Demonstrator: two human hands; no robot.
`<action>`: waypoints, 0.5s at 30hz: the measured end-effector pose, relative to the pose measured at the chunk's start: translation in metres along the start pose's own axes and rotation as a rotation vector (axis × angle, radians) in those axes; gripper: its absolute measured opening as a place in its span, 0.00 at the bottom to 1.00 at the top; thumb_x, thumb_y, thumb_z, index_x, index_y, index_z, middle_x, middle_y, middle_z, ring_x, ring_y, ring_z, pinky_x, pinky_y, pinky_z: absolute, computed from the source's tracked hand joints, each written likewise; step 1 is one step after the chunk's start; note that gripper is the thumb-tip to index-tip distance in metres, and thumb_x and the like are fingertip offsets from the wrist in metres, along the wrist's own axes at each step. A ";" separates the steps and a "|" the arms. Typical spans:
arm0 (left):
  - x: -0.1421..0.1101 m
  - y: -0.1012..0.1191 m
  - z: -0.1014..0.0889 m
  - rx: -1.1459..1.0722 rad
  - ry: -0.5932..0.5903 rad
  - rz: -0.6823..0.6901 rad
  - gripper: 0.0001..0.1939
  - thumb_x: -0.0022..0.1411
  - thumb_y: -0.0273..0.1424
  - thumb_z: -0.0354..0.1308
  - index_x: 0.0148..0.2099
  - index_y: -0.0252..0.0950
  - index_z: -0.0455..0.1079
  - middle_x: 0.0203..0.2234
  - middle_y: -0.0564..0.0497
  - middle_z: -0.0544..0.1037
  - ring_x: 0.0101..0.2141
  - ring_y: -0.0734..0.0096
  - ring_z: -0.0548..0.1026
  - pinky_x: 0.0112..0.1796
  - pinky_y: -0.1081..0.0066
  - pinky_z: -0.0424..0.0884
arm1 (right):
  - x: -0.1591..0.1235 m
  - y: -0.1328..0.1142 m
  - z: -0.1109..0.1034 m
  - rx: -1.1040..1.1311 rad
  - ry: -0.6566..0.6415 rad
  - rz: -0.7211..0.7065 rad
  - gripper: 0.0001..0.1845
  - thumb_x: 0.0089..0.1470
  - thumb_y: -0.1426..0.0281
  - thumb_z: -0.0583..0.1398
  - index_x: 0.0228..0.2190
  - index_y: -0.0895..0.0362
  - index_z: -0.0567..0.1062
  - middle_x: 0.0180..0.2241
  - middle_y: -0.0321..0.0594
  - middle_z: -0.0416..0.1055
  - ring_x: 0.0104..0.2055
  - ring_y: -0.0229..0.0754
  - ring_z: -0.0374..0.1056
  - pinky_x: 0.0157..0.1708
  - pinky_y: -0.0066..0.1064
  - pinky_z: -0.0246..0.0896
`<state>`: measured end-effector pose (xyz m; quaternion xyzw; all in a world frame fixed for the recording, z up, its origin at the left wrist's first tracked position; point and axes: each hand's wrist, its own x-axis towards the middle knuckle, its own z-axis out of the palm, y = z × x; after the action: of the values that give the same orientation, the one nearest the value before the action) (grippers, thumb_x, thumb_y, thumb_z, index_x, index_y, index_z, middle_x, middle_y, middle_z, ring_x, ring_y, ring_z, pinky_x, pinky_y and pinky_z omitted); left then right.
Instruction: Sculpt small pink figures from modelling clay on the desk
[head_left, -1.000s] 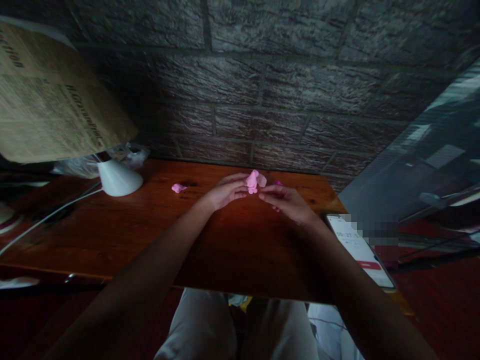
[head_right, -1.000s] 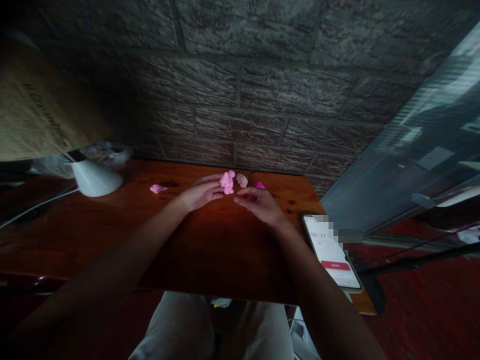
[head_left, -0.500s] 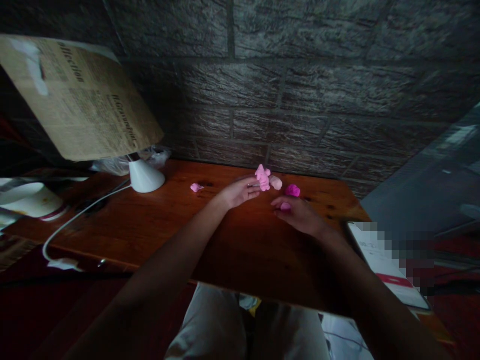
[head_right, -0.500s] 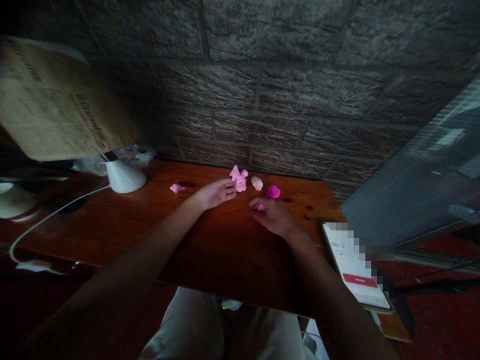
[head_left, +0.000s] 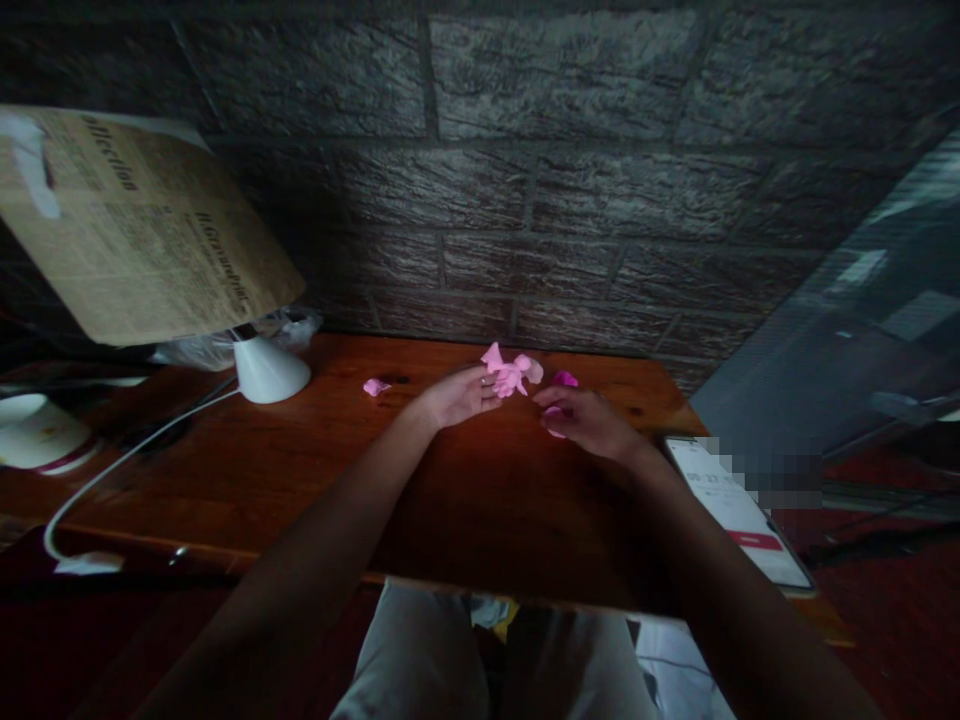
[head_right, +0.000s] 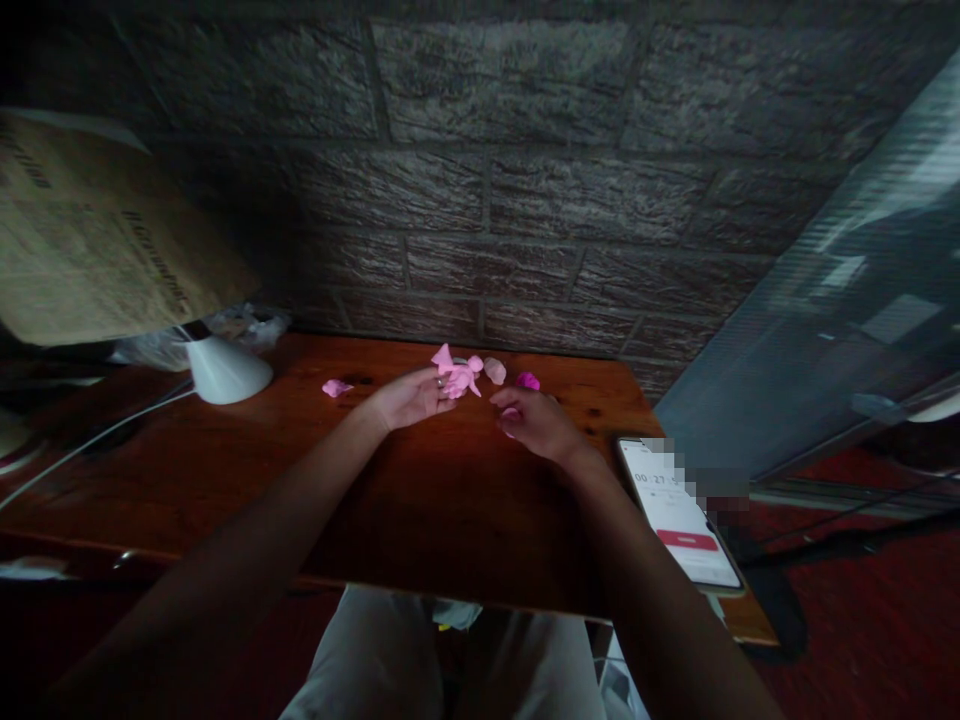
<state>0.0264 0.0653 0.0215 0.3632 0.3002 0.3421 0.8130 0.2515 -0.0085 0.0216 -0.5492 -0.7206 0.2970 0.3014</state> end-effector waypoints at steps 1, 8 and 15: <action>0.000 0.000 0.000 0.007 -0.006 0.005 0.06 0.67 0.28 0.57 0.40 0.34 0.75 0.33 0.46 0.81 0.34 0.70 0.77 0.42 0.68 0.71 | 0.000 0.001 0.000 -0.001 0.014 -0.002 0.13 0.50 0.74 0.63 0.40 0.56 0.79 0.41 0.42 0.80 0.38 0.43 0.76 0.41 0.35 0.70; 0.001 0.001 0.000 -0.005 -0.002 0.001 0.10 0.70 0.29 0.53 0.41 0.33 0.75 0.32 0.46 0.81 0.32 0.70 0.78 0.38 0.70 0.71 | 0.002 -0.002 0.001 0.011 0.147 0.001 0.08 0.54 0.69 0.63 0.38 0.54 0.81 0.39 0.40 0.81 0.38 0.43 0.77 0.43 0.35 0.70; 0.003 0.000 -0.004 0.079 -0.026 0.053 0.08 0.69 0.30 0.56 0.45 0.34 0.75 0.36 0.45 0.82 0.36 0.69 0.80 0.43 0.69 0.73 | 0.002 -0.008 -0.001 -0.113 0.243 -0.020 0.07 0.56 0.71 0.62 0.35 0.53 0.82 0.39 0.38 0.83 0.40 0.44 0.78 0.45 0.34 0.70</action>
<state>0.0256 0.0689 0.0182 0.4072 0.2929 0.3467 0.7926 0.2468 -0.0078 0.0287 -0.5899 -0.6999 0.1841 0.3581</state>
